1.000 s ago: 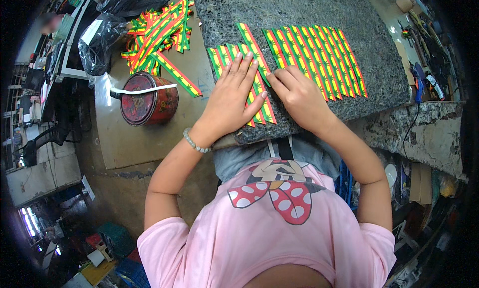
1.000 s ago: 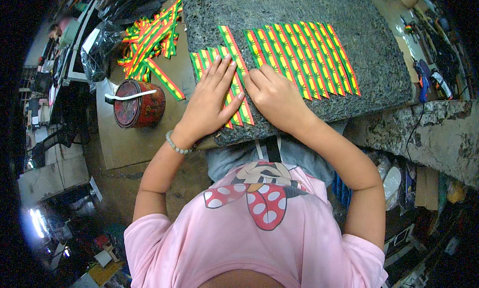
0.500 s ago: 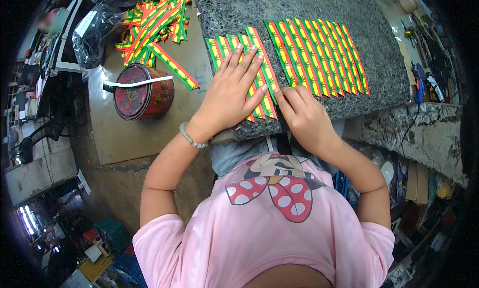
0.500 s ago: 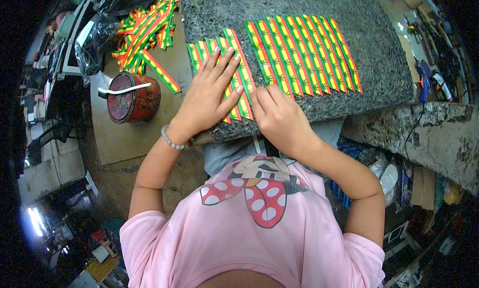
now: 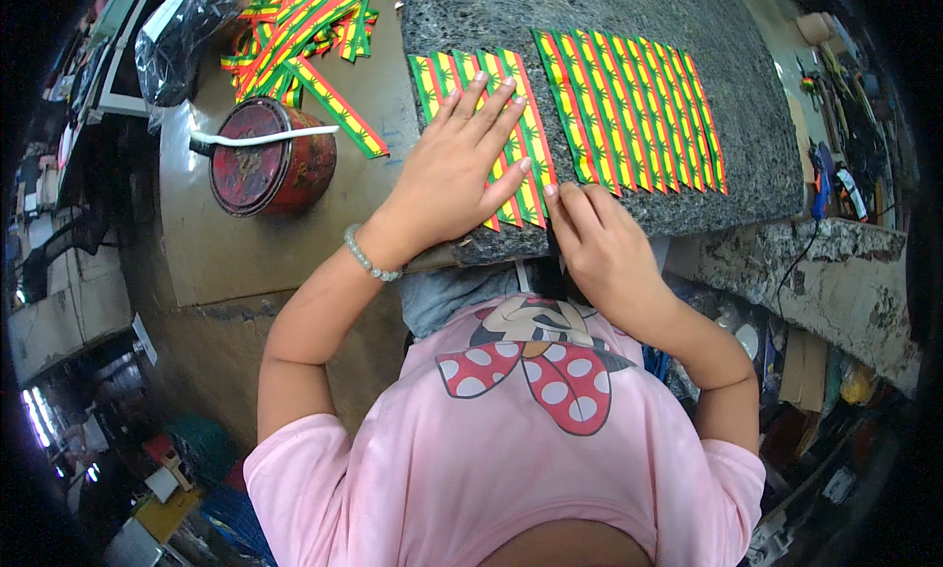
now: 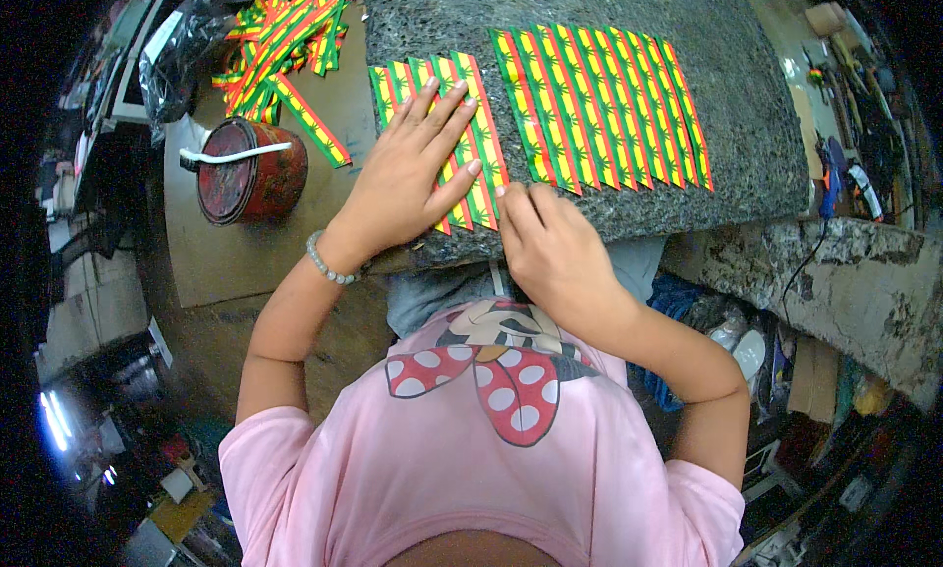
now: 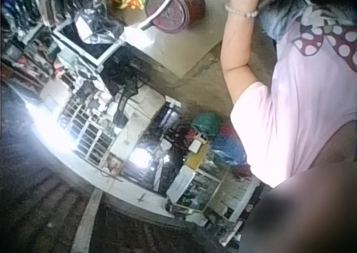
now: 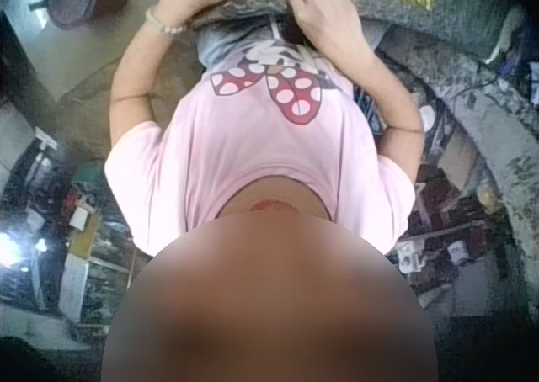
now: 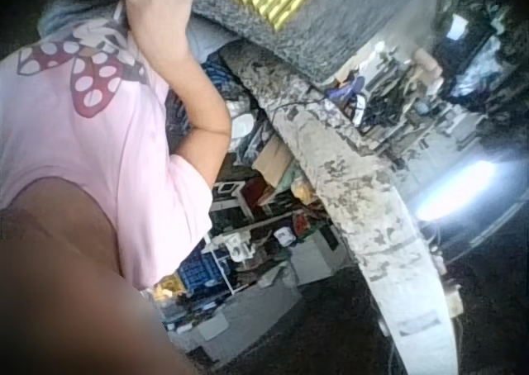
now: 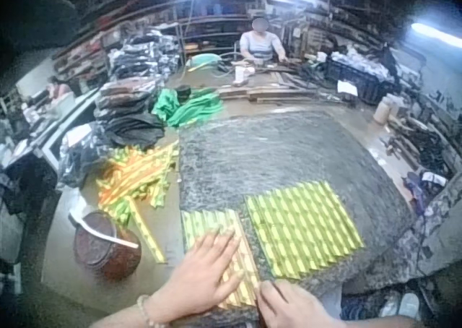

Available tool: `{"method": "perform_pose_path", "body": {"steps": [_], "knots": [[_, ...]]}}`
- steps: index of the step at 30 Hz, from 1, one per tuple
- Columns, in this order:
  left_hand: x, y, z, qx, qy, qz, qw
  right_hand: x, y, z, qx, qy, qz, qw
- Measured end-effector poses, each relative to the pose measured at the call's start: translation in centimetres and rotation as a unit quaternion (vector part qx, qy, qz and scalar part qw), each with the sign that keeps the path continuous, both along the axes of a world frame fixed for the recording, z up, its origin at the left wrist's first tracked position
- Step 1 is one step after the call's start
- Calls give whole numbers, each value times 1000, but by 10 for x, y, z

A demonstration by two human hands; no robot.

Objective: The person arranges colorful striped paper strips on a stone slab, then uses a brush to apply a yellow liquid from a tin can onto the strips. The person repeatedly picks up strips, aligns them, and applies the liquid, building a layered pattern.

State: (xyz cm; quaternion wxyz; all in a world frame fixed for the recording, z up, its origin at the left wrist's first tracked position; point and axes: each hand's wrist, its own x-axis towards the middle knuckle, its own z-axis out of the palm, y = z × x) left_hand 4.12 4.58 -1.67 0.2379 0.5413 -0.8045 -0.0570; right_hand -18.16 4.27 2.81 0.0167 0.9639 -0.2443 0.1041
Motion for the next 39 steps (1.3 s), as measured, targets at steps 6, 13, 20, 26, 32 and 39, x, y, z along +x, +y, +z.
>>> {"method": "perform_pose_path", "body": {"steps": [6,13,20,26,32,39], "knots": [[0,-1,-5,-31,-5,3,999,29,-50,34,172,-136,21,975],[-2,4,-4,110,41,15,993,172,-108,-9,252,-101,280,921],[-3,3,-5,73,52,19,996,194,-111,-12,251,11,279,927],[1,3,-9,57,9,-8,998,192,-85,-7,156,28,237,958],[6,-2,-14,9,-48,-27,998,191,-63,-18,62,-52,157,984],[3,-2,-9,16,-53,-19,998,200,-85,-31,87,-117,101,984]]}}
